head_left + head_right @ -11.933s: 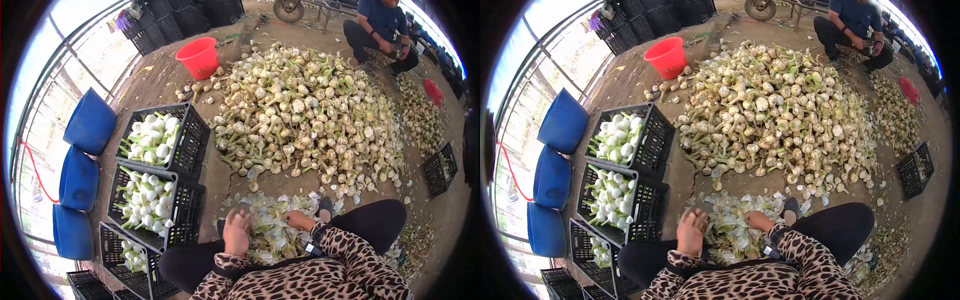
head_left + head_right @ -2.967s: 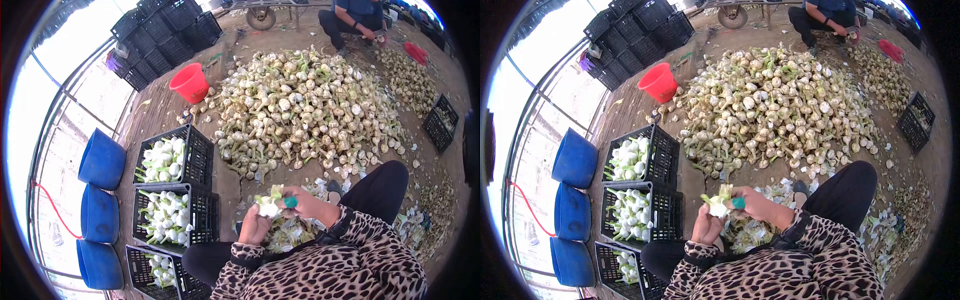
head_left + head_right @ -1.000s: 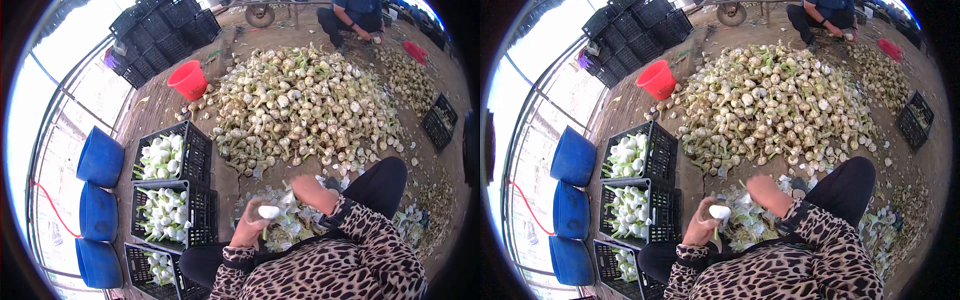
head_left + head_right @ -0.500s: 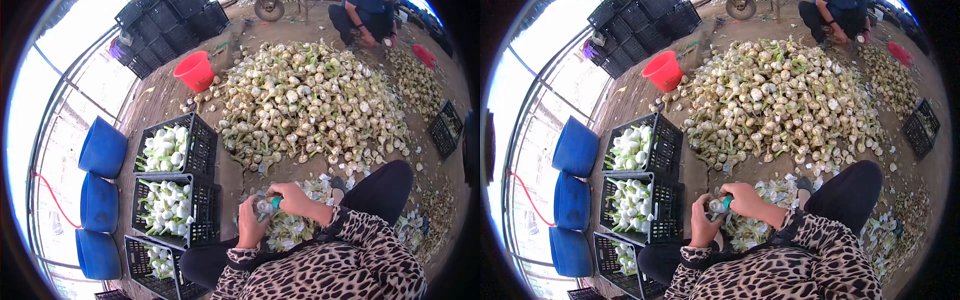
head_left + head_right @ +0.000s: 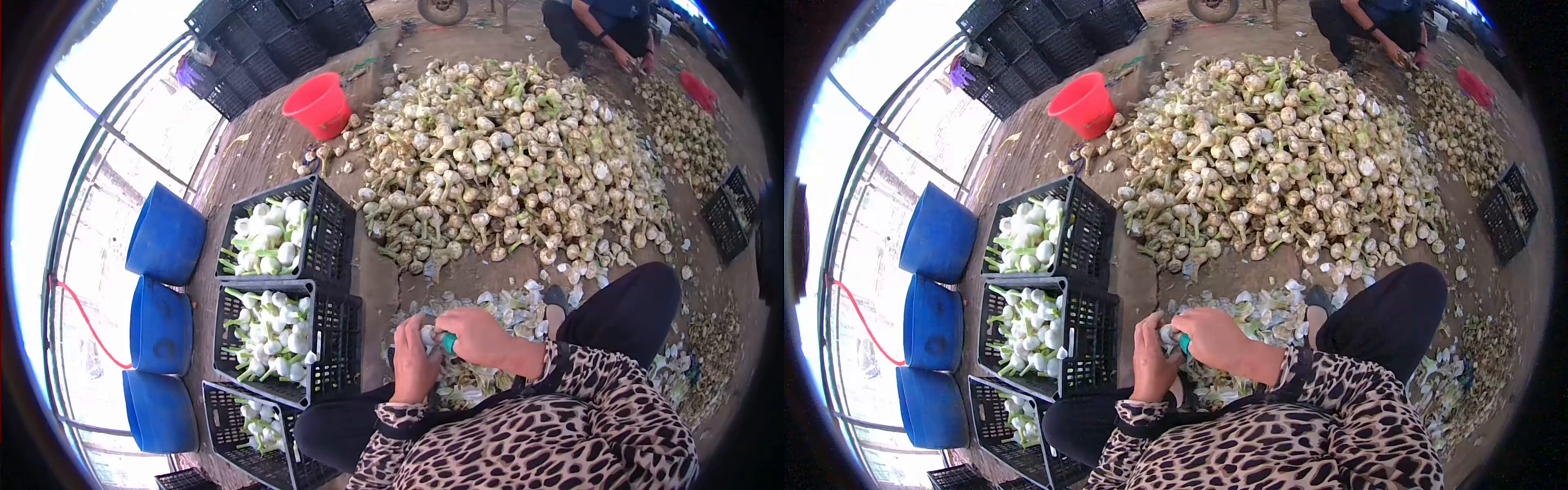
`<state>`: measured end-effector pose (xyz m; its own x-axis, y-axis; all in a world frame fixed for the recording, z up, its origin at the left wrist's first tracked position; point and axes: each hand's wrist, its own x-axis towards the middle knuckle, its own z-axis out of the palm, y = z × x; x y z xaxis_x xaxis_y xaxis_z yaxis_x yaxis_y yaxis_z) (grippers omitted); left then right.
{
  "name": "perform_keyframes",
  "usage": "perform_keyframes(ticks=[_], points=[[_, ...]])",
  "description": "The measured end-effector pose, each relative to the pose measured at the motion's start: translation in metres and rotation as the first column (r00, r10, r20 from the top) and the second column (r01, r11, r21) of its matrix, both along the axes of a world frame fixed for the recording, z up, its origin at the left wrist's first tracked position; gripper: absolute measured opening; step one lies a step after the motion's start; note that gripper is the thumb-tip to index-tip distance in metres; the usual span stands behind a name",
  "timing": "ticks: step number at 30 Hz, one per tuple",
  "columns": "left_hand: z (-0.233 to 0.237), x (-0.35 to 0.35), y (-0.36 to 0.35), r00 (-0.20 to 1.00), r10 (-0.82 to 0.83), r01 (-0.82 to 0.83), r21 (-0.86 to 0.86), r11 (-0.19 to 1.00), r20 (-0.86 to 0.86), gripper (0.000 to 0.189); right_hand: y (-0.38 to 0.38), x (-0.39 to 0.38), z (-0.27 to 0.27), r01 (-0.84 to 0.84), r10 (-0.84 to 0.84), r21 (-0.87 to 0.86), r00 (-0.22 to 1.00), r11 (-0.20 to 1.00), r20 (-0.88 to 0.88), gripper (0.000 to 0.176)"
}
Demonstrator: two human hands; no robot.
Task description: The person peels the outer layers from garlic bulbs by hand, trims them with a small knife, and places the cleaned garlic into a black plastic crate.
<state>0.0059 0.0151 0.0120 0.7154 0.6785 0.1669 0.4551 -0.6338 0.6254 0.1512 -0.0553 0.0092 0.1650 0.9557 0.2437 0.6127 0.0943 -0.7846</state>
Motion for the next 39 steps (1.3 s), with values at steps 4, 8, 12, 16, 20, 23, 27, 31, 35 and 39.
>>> perform_keyframes(ticks=[4,8,12,16,20,23,27,31,35,39], points=[[0.002,0.001,-0.002,1.000,-0.029,0.029,0.017,0.999,-0.005,0.073,-0.003,0.004,0.003,-0.011,0.011,0.004,0.999,1.000,0.032,0.018],[0.004,0.002,-0.005,0.999,-0.044,0.044,0.007,0.999,0.015,0.072,-0.002,0.014,-0.002,0.063,-0.064,0.007,0.989,0.998,0.134,0.015],[0.007,0.001,-0.005,0.988,0.041,-0.022,-0.120,0.993,0.152,0.066,-0.004,0.034,-0.038,0.151,-0.073,-0.232,0.947,0.961,0.313,0.014],[0.010,-0.013,0.023,0.658,0.591,-0.230,-0.622,0.748,0.467,0.043,-0.014,0.032,-0.064,0.022,0.077,-0.372,0.966,0.928,0.248,0.019],[0.020,-0.048,0.065,-0.174,0.898,0.294,-0.848,0.440,0.405,0.037,-0.024,0.015,-0.140,-0.164,0.353,-0.640,0.918,0.751,0.179,0.024],[-0.023,-0.039,0.056,0.066,0.914,0.339,-0.871,0.356,0.399,0.038,-0.018,0.018,-0.174,-0.187,0.414,-0.691,0.893,0.698,0.177,0.025],[-0.028,0.009,0.019,0.465,0.864,0.035,-0.979,0.201,0.194,0.021,-0.002,0.034,-0.200,-0.055,0.123,-0.452,0.985,0.890,0.123,0.018],[-0.053,0.026,0.018,0.613,0.786,0.002,-0.995,0.096,0.077,0.028,0.054,0.079,-0.228,0.067,0.087,-0.520,0.960,0.851,0.267,0.013],[-0.065,0.038,0.028,0.644,0.764,-0.027,-0.997,0.076,0.041,0.029,0.124,0.110,-0.230,0.243,-0.117,-0.322,0.924,0.915,0.365,0.012],[-0.068,0.042,0.032,0.724,0.689,-0.058,-0.992,0.111,0.035,0.031,0.178,0.123,-0.250,0.091,0.050,-0.498,0.964,0.863,0.262,0.017]])
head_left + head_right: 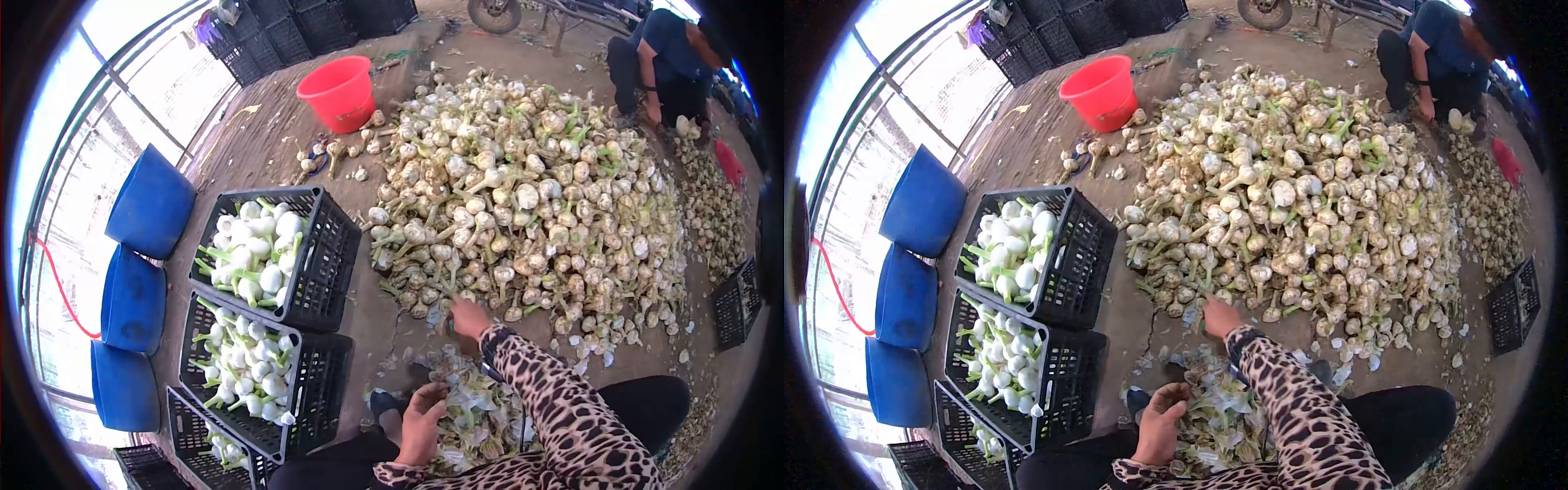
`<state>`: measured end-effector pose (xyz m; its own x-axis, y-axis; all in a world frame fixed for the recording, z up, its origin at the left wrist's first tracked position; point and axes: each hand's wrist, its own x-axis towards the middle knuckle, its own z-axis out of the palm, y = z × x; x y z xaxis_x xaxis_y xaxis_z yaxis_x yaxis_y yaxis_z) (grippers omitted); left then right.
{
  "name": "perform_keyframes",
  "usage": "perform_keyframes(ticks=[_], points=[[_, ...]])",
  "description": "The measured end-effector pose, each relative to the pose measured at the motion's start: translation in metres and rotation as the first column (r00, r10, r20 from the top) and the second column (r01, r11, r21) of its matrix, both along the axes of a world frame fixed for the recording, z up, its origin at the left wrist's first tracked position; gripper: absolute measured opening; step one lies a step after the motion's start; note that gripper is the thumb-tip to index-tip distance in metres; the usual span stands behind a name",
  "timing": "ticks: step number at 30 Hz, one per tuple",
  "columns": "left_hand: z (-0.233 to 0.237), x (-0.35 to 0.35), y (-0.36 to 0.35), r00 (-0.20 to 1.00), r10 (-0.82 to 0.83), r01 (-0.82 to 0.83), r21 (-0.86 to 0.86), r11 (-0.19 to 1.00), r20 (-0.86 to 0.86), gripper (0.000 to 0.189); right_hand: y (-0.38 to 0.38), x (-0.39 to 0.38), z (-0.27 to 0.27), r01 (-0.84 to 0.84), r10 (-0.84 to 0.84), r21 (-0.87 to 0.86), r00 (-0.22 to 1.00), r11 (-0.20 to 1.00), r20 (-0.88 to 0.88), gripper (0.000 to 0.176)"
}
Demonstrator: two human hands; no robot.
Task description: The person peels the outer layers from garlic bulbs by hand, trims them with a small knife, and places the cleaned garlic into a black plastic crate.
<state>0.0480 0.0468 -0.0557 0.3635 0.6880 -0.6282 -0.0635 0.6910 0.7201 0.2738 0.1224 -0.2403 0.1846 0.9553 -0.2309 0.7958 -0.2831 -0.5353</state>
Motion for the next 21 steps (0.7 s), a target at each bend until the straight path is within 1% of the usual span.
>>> perform_keyframes(ticks=[2,3,4,6,7,9,10,11,13,14,15,16,17,18,19,20,21], points=[[-0.003,-0.001,-0.001,1.000,-0.013,0.013,-0.025,1.000,-0.009,0.033,0.006,0.001,0.001,0.014,-0.032,-0.183,0.995,0.983,-0.097,0.019],[-0.002,-0.001,-0.001,1.000,-0.030,0.030,-0.041,0.999,0.004,0.036,0.005,0.001,0.000,0.081,-0.098,-0.161,0.990,0.984,-0.102,0.020],[0.000,-0.001,0.000,1.000,-0.016,0.016,-0.030,0.999,0.008,0.038,-0.001,0.006,0.001,0.113,-0.129,-0.082,0.964,0.990,-0.233,0.020],[0.004,-0.001,-0.001,1.000,0.014,-0.013,-0.006,1.000,0.026,0.041,-0.011,0.016,0.010,0.206,-0.150,0.067,0.866,0.976,-0.477,0.021],[-0.003,-0.005,-0.003,0.998,0.008,-0.009,0.014,1.000,0.069,0.044,-0.026,0.016,0.050,0.270,-0.274,-0.132,0.603,0.954,-0.750,0.023],[0.006,-0.001,-0.001,0.997,0.049,-0.043,-0.112,0.993,0.054,0.044,-0.058,0.004,0.125,0.299,-0.270,-0.168,0.343,0.939,-0.900,0.024],[0.009,-0.003,-0.002,0.997,0.066,-0.057,-0.173,0.983,0.041,0.045,-0.074,-0.003,0.150,0.312,-0.258,-0.189,0.197,0.931,-0.946,0.024],[0.002,-0.009,-0.002,0.984,0.025,0.019,-0.241,0.970,0.176,0.048,-0.087,-0.009,0.166,0.285,-0.202,-0.156,0.137,0.946,-0.970,0.023],[0.019,-0.007,-0.004,0.920,-0.027,0.138,-0.258,0.956,0.391,0.040,-0.114,-0.022,0.191,0.246,-0.084,-0.079,0.009,0.966,-0.996,0.020],[0.027,-0.004,-0.004,0.866,-0.056,0.205,-0.252,0.946,0.496,0.037,-0.126,-0.027,0.206,0.275,-0.055,-0.061,-0.030,0.960,-0.998,0.018],[0.032,-0.004,-0.006,0.829,-0.100,0.219,-0.155,0.963,0.550,0.038,-0.136,-0.033,0.222,0.304,-0.023,-0.042,-0.065,0.952,-0.998,0.018],[0.039,-0.004,-0.012,0.858,-0.100,0.174,-0.102,0.980,0.504,0.039,-0.145,-0.036,0.232,0.334,0.010,-0.023,-0.097,0.942,-0.995,0.020],[0.046,-0.003,-0.018,0.883,-0.095,0.130,-0.045,0.991,0.459,0.040,-0.153,-0.039,0.230,0.377,0.000,-0.012,-0.032,0.926,-0.999,0.016],[0.054,-0.002,-0.023,0.906,-0.084,0.086,0.015,0.996,0.414,0.041,-0.162,-0.045,0.229,0.432,-0.075,-0.073,-0.013,0.899,-0.997,0.017],[0.061,-0.002,-0.027,0.904,-0.066,0.053,0.042,0.998,0.423,0.046,-0.171,-0.054,0.228,0.486,-0.152,-0.134,-0.004,0.864,-0.988,0.017],[0.059,-0.002,-0.031,0.911,-0.158,0.087,0.200,0.976,0.380,0.047,-0.178,-0.062,0.229,0.538,-0.228,-0.194,-0.003,0.820,-0.974,0.018],[0.056,-0.001,-0.034,0.915,-0.242,0.121,0.352,0.928,0.324,0.049,-0.183,-0.070,0.239,0.516,-0.284,-0.264,-0.042,0.815,-0.958,0.023]])
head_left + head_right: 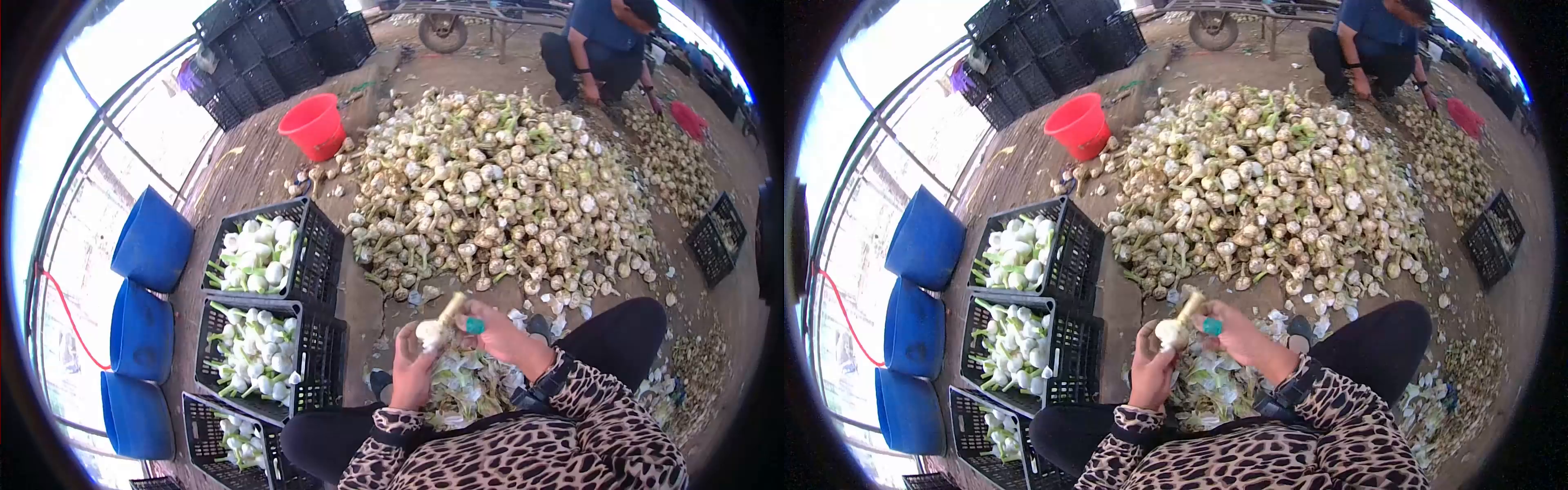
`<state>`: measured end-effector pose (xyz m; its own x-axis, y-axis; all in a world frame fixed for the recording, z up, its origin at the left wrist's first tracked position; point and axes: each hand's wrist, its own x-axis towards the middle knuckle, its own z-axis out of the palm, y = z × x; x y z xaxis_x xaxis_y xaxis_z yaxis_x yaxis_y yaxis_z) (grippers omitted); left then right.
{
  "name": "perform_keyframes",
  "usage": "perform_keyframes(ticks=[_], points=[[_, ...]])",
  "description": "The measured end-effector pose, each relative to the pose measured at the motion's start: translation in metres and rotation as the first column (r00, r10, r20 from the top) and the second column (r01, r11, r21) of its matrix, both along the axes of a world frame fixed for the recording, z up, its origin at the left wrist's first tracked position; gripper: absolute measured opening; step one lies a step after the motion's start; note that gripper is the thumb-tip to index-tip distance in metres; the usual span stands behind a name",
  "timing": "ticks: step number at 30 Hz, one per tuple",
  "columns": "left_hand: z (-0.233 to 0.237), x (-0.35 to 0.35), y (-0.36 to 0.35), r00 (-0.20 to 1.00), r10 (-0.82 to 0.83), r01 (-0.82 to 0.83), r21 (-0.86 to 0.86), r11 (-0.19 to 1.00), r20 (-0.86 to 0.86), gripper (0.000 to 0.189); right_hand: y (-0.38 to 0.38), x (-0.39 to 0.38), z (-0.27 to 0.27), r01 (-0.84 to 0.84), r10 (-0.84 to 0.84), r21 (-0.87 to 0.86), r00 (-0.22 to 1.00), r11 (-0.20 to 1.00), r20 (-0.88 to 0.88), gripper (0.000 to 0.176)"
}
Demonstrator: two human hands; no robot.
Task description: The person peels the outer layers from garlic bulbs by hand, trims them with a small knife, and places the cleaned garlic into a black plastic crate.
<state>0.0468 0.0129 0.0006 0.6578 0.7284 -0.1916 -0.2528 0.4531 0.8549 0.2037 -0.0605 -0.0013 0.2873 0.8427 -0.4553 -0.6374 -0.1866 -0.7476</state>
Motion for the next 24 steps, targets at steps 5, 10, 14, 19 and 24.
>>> perform_keyframes(ticks=[5,10,14,19,24], points=[[-0.002,-0.007,-0.015,0.991,-0.041,0.089,0.403,0.911,-0.126,0.061,-0.005,-0.019,0.012,-0.065,0.068,-0.041,0.996,0.997,0.056,0.023],[-0.003,-0.014,-0.019,0.991,0.042,0.026,0.483,0.876,-0.129,0.057,-0.005,-0.034,0.011,-0.044,0.037,0.032,0.984,0.999,0.176,0.024],[0.011,-0.017,-0.018,0.995,0.041,-0.009,0.320,0.947,-0.092,0.055,-0.004,-0.033,0.011,-0.104,0.075,0.068,0.938,0.992,0.340,0.024],[0.005,-0.023,-0.009,0.998,0.001,0.019,0.293,0.956,-0.068,0.047,-0.003,-0.030,0.016,-0.117,-0.011,0.152,0.754,0.981,0.657,0.026],[0.021,-0.023,-0.007,0.997,-0.060,0.065,-0.140,0.988,0.040,0.036,-0.008,-0.020,0.025,-0.194,-0.008,0.167,0.630,0.967,0.776,0.028]])
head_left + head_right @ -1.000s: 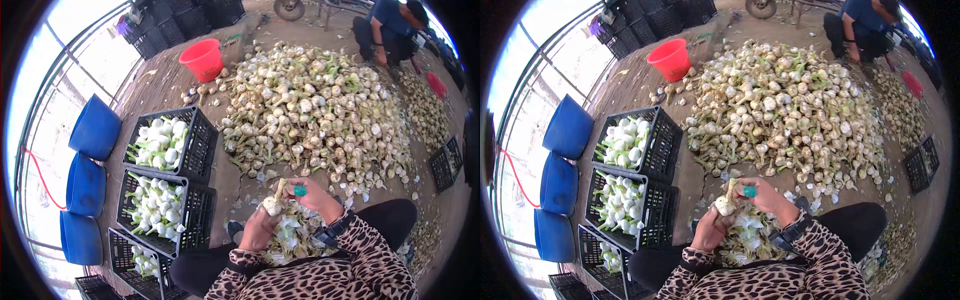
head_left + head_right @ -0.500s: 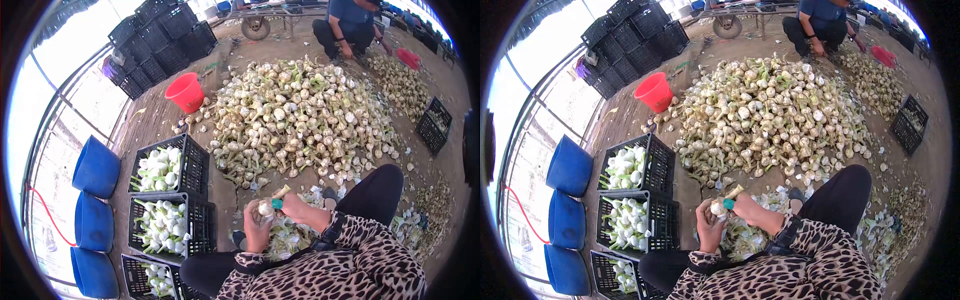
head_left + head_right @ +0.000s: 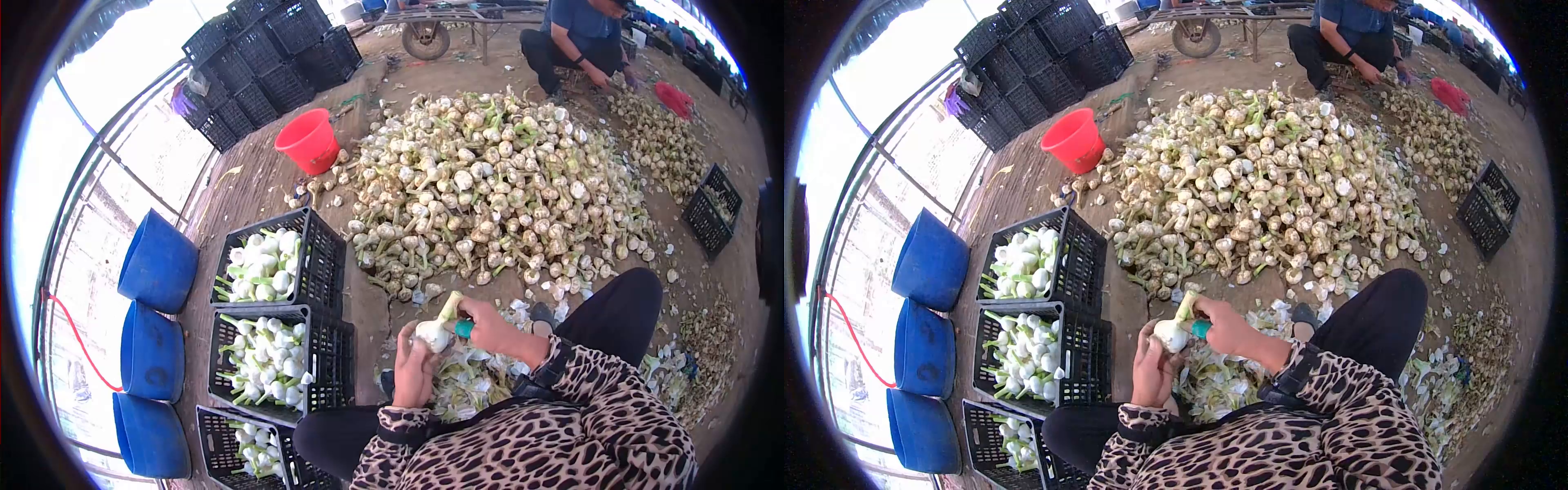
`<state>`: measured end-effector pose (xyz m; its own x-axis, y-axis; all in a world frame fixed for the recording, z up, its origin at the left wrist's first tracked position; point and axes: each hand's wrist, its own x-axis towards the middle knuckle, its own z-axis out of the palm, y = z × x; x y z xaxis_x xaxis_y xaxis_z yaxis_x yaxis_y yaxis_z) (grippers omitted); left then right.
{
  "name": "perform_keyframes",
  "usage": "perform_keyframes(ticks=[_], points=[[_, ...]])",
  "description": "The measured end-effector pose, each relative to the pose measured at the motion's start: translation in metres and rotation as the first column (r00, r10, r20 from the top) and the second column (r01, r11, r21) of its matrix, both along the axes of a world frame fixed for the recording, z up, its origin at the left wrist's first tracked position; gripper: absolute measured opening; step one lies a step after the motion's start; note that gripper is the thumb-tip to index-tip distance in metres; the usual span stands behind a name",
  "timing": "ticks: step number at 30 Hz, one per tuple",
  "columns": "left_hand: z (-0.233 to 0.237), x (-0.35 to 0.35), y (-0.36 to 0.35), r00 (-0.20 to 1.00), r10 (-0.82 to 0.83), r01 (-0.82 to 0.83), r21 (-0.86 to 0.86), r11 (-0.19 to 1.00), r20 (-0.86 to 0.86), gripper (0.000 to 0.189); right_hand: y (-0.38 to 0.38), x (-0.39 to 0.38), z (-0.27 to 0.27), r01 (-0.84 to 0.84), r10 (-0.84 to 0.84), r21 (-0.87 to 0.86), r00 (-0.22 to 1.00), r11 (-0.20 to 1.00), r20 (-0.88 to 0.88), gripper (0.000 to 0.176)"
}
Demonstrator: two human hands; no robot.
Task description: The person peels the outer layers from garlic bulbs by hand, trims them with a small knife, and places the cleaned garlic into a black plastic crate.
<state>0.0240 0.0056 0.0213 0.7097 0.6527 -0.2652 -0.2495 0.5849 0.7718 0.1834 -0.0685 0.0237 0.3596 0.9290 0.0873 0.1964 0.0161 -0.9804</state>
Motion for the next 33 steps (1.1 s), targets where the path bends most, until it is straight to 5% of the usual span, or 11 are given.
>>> perform_keyframes(ticks=[5,10,14,20,23,26,28,29,32,33], points=[[-0.028,-0.002,0.012,0.974,-0.222,0.223,-0.379,0.898,0.049,0.045,-0.005,0.002,0.005,0.000,0.000,0.029,1.000,1.000,-0.002,0.027],[-0.013,0.012,-0.005,0.986,-0.071,0.088,0.108,0.990,-0.152,0.040,-0.010,0.000,0.010,0.080,-0.086,-0.073,0.993,0.994,-0.083,0.026],[-0.017,0.008,-0.002,0.998,-0.057,0.058,-0.116,0.992,0.012,0.047,-0.008,0.001,0.006,0.051,-0.046,0.013,0.964,0.999,-0.261,0.025],[-0.009,0.006,0.001,0.966,-0.124,0.181,-0.247,0.952,0.228,0.054,-0.006,0.013,-0.023,-0.027,0.141,0.194,0.782,0.981,-0.607,0.027],[-0.005,-0.005,0.003,0.942,-0.094,0.157,-0.175,0.972,0.321,0.055,-0.004,0.039,-0.033,0.236,-0.137,-0.029,0.454,0.971,-0.881,0.026],[-0.006,-0.009,0.002,0.960,-0.123,0.180,-0.220,0.959,0.251,0.056,-0.007,0.061,-0.022,0.403,-0.398,-0.150,0.652,0.903,-0.645,0.027],[-0.016,-0.011,0.004,0.956,-0.116,0.172,-0.196,0.965,0.270,0.054,-0.014,0.045,-0.030,0.195,-0.202,-0.104,0.978,0.975,-0.059,0.029],[-0.019,-0.011,0.006,0.954,-0.113,0.168,-0.183,0.969,0.279,0.053,-0.018,0.035,-0.036,0.085,-0.048,-0.132,0.964,0.988,0.261,0.030],[-0.020,-0.011,0.011,0.966,-0.055,0.109,-0.208,0.972,0.253,0.052,-0.037,0.008,-0.040,-0.395,0.487,-0.286,0.670,0.873,0.561,0.030],[-0.023,-0.012,0.012,0.973,-0.021,0.076,-0.228,0.971,0.231,0.052,-0.034,0.008,-0.029,-0.290,0.340,-0.179,0.767,0.940,0.544,0.029]])
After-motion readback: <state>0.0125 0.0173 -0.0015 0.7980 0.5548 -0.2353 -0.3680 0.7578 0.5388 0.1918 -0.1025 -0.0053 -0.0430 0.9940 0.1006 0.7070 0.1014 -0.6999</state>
